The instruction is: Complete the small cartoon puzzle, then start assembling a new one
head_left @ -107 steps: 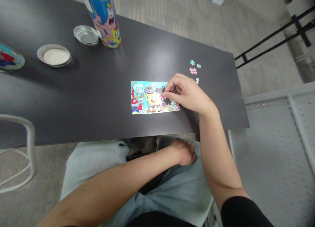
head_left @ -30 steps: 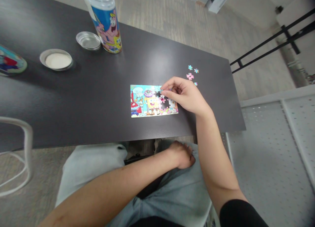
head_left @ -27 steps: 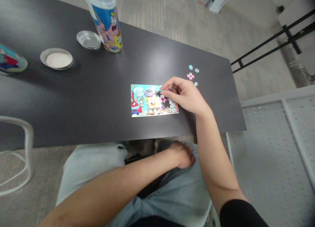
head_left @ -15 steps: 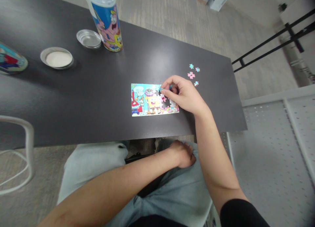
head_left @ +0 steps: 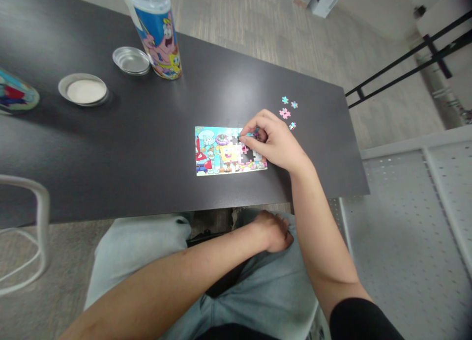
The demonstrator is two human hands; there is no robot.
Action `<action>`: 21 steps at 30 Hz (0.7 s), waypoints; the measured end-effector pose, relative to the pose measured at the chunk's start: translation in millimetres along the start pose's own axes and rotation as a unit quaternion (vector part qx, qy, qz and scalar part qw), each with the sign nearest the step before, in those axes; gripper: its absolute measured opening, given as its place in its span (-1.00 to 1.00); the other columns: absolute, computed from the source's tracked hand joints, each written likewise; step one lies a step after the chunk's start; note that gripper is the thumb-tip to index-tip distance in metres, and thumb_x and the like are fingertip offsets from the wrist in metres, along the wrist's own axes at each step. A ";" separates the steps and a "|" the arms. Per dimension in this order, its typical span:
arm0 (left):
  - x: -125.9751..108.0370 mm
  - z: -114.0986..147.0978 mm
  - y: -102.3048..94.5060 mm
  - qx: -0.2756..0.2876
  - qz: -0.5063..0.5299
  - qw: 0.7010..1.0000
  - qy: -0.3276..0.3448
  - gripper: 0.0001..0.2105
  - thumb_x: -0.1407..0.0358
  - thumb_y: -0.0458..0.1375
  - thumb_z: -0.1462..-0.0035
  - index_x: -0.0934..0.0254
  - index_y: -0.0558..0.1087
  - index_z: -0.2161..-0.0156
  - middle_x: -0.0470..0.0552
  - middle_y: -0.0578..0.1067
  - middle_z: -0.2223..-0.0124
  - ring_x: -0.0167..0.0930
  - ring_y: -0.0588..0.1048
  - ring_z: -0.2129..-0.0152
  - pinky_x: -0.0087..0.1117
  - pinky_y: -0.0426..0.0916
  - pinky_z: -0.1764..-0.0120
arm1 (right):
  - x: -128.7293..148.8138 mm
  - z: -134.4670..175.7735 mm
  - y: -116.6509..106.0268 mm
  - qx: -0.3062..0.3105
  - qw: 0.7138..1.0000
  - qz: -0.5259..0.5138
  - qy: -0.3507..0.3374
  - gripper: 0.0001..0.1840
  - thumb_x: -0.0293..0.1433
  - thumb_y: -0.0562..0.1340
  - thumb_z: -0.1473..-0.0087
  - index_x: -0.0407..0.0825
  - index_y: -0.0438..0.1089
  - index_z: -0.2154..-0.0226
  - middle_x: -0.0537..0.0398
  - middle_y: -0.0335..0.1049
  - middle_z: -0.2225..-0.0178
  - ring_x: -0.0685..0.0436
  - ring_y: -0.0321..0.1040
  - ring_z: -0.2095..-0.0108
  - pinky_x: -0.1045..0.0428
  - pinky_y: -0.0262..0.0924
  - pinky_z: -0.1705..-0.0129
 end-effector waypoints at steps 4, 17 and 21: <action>-0.7 1.6 -2.1 0.004 -0.006 1.000 0.000 -0.36 0.13 0.00 -0.76 0.56 0.63 -0.57 0.56 0.72 -0.48 0.13 0.78 -0.42 0.02 0.67 -0.35 | -6.5 1.1 -1.2 -0.005 1.000 -0.004 0.024 -0.91 -0.36 0.58 -0.44 0.19 0.76 0.08 0.03 0.59 0.03 -0.19 0.35 0.21 -0.13 0.48 0.15; -0.3 4.2 -6.2 0.021 -0.023 1.000 -0.001 -0.36 0.13 -0.05 -0.77 0.55 0.60 -0.56 0.54 0.72 -0.48 0.17 0.80 -0.38 0.07 0.68 -0.36 | 7.8 4.4 -4.5 0.041 0.984 0.162 -0.056 -0.84 -0.24 0.57 -0.63 0.36 0.93 0.05 0.03 0.77 -0.01 -0.36 0.76 -0.02 -0.32 0.45 -0.22; -0.7 3.7 -6.5 0.023 -0.028 0.999 0.001 -0.36 0.13 -0.03 -0.77 0.57 0.61 -0.56 0.58 0.72 -0.47 0.21 0.78 -0.41 0.12 0.69 -0.37 | 0.9 11.3 -5.0 0.045 0.985 0.153 -0.069 -0.84 -0.19 0.64 -0.57 0.49 0.96 -0.07 0.01 0.76 -0.08 -0.39 0.75 0.00 -0.34 0.47 -0.19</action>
Point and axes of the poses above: each hand's wrist, its own z-axis away from the middle knuckle, its own y-axis out of the palm, x = y × z, the point moved 9 cm from there along -z, towards the middle knuckle
